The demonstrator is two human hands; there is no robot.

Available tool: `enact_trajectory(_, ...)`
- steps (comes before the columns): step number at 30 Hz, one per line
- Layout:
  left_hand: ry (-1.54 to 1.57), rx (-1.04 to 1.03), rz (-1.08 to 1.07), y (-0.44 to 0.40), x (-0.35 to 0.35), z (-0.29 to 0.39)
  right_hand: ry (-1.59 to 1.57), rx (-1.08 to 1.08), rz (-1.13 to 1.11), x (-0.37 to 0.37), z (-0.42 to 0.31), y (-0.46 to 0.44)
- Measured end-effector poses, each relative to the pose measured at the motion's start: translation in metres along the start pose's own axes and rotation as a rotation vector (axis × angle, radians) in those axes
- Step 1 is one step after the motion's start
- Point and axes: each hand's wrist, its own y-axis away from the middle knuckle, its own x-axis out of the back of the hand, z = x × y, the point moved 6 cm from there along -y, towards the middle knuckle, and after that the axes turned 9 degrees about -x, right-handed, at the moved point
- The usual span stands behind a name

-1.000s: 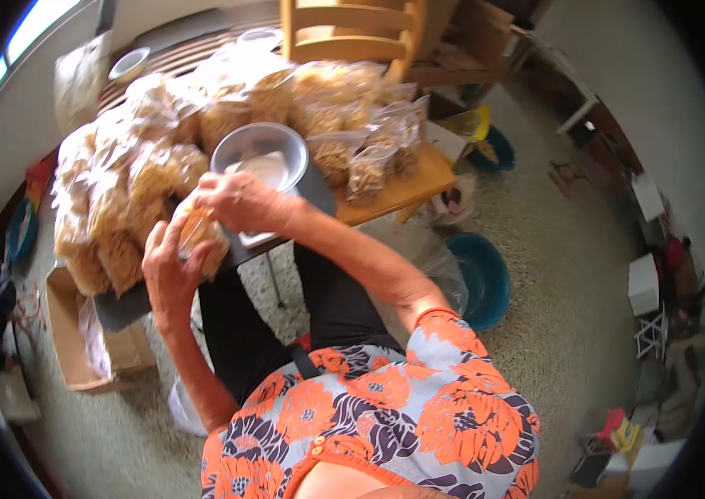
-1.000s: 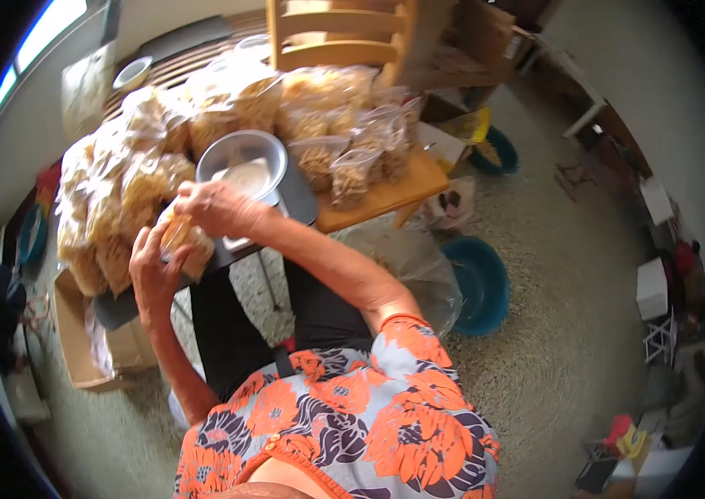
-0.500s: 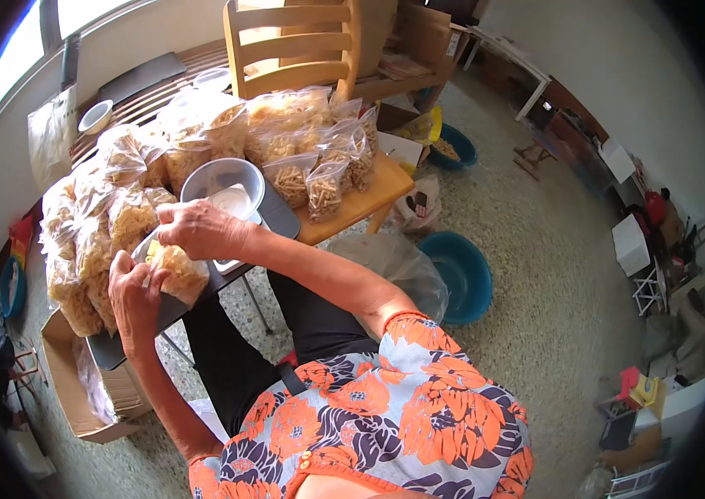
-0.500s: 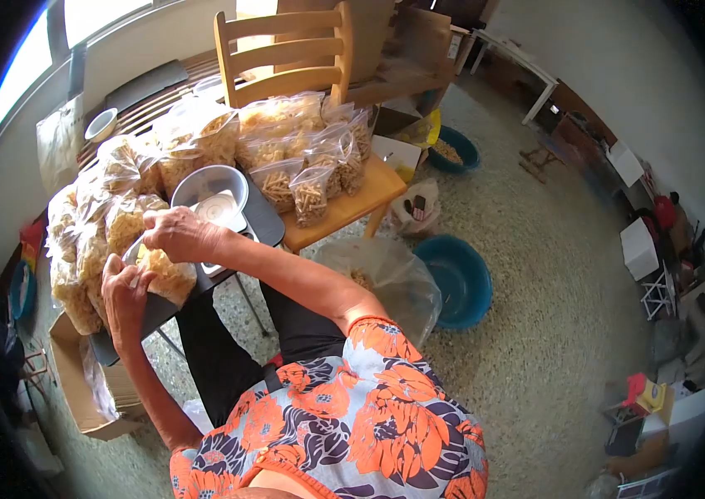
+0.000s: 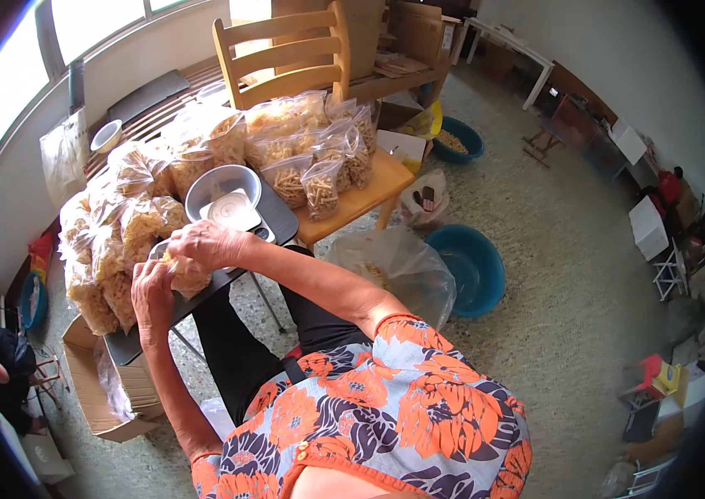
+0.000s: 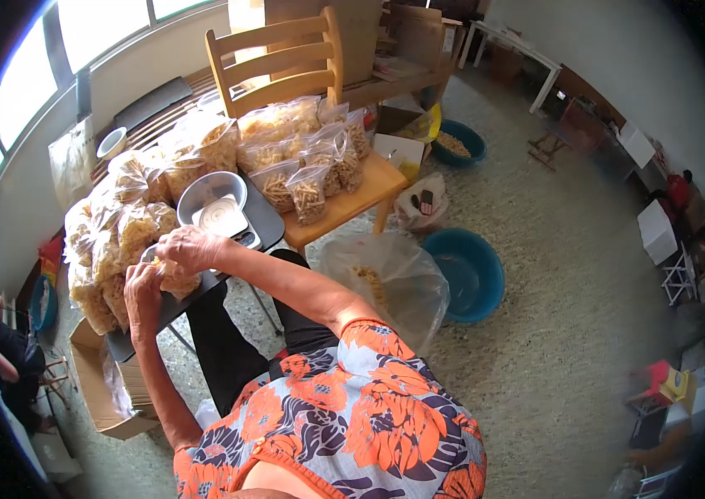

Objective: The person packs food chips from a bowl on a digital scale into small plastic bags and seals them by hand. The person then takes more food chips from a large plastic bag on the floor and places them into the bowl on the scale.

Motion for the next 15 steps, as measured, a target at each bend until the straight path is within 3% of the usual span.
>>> enact_trajectory(5,0.044,0.008,-0.094,0.004,-0.006,-0.017,0.061,-0.032,-0.080,-0.019,0.006,0.002)
enact_trajectory(8,0.025,0.039,-0.115,0.001,-0.003,-0.017,0.067,-0.012,0.000,-0.017,0.007,-0.004)
enact_trajectory(10,0.058,0.066,0.025,0.002,0.005,-0.015,0.114,0.029,0.025,-0.014,0.011,-0.012)
enact_trajectory(15,-0.025,0.037,0.032,-0.009,0.004,-0.014,0.211,0.077,0.059,0.004,0.008,-0.017)
